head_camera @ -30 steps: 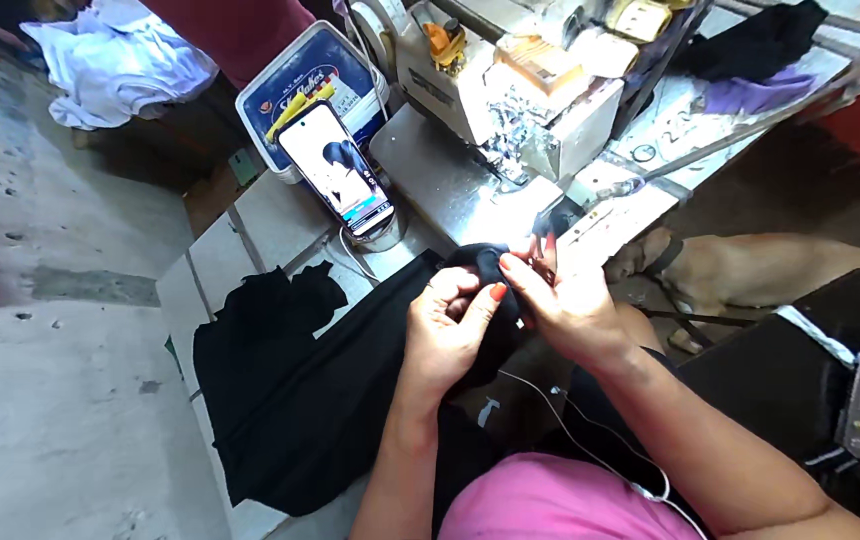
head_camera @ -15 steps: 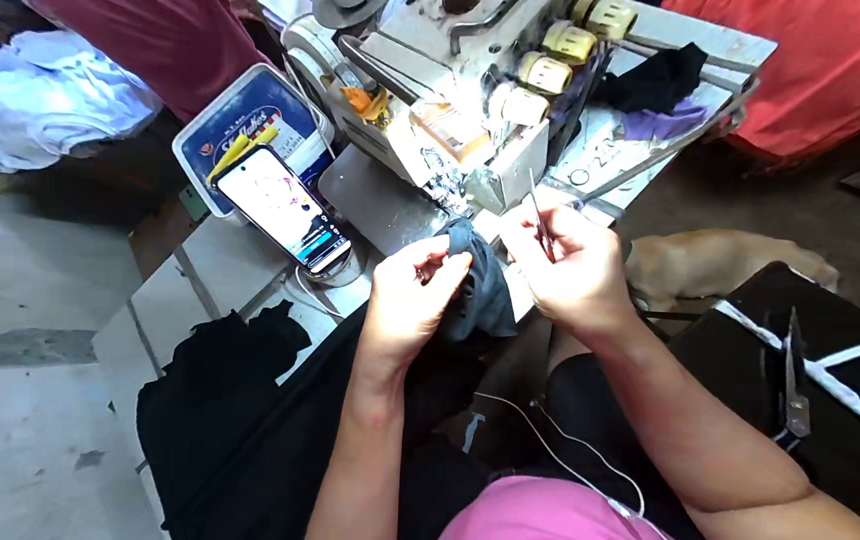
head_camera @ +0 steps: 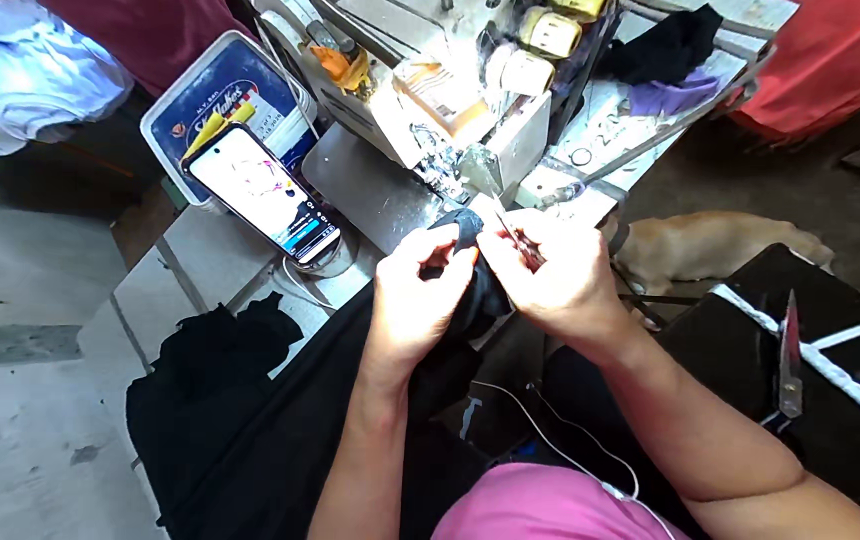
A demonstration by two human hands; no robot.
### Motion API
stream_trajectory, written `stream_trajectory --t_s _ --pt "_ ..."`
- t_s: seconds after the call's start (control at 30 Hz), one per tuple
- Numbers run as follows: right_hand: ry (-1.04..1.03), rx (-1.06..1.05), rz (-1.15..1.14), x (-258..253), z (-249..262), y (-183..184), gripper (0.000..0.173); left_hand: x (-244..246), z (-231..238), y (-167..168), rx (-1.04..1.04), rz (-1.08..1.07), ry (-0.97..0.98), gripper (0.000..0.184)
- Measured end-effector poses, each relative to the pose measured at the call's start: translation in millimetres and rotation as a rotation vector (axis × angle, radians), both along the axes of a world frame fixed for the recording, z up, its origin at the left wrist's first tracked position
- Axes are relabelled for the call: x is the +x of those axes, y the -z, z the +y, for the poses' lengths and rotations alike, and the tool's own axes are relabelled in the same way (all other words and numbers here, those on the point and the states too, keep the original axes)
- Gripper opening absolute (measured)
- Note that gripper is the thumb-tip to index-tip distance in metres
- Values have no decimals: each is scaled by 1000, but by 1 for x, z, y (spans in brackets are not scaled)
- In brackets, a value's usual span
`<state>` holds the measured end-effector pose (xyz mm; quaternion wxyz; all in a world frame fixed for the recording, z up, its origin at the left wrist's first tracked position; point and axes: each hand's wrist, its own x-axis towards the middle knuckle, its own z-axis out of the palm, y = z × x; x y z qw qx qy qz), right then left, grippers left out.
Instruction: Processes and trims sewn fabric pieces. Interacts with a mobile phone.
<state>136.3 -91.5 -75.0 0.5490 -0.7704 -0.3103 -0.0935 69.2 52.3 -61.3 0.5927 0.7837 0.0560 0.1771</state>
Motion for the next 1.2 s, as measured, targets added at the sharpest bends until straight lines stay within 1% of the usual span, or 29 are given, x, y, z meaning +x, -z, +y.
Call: stream_trajectory --t_s 0.1,0.23,0.33,0.43,0.57,0.67,0.73,0.87,0.97,1.03,1.2 --pt "-28 8 16 1 -1 -1 13 0 -1 1 9 -22 2 11" --pt "-101 53 149 2 -5 -2 11 -1 -1 2 -12 -20 10 19" --pt "-140 100 239 2 -6 -2 10 0 -1 3 -10 -12 8 20" --pt "-216 216 349 4 -6 0 9 0 -1 3 5 -14 12 22" --pt "-354 406 562 7 -7 0 19 0 0 6 53 -30 6 23" --pt "-387 523 634 8 -10 -3 25 -1 1 7 58 -42 14 23" --pt "-339 502 564 8 -10 -3 23 -1 2 7 7 -45 29 25" --pt "-152 342 368 2 -5 0 8 -3 4 7 -61 -54 73 31" --pt "-106 219 314 -1 -1 1 13 -4 5 8 -83 -54 100 34" --pt "-113 220 269 -1 3 4 14 -4 5 8 -89 -54 112 37" --pt "-147 322 204 -1 4 4 17 -4 7 10 -112 -61 121 40"
